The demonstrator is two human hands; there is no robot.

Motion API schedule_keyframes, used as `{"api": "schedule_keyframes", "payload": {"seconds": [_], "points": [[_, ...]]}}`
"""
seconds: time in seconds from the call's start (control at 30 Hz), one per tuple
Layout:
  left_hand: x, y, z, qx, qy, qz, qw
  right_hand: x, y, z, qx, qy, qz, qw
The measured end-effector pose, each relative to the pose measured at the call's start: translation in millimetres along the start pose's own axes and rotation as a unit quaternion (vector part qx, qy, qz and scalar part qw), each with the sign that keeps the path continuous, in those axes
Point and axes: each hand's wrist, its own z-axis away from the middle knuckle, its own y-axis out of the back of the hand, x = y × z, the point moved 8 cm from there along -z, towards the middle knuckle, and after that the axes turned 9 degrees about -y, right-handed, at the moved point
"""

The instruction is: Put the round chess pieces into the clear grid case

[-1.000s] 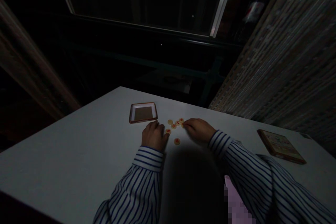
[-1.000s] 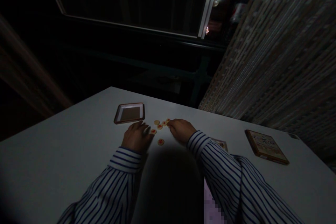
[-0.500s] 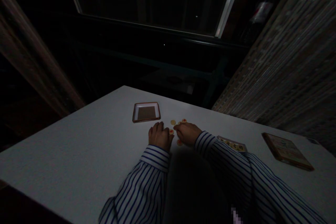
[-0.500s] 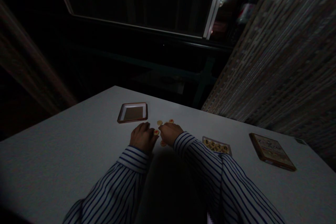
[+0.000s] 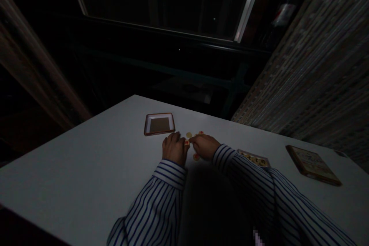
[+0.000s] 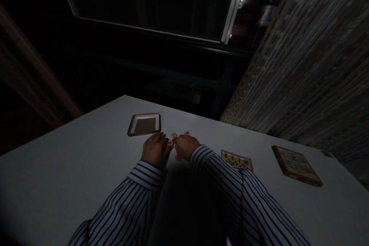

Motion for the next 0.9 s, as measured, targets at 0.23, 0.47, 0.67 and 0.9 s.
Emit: {"api": "schedule_keyframes", "payload": {"seconds": [0.23,0.47,0.67,0.9], "points": [[6,21.4,-1,0.059,-0.028,0.071,0.995,1,23,8,0.035,0.017,-0.077,0.996],[14,28.0,-2,0.099,-0.041,0.18,0.978,9,41,21,0.063,0.032,-0.148,0.986],[15,27.3,2,0.109,0.014,0.272,0.956,13,49,34,0.08,0.045,-0.173,0.981],[22,16.7,4,0.084,0.079,0.48,0.87,18,54,53,0.097,0.06,-0.174,0.978]]}}
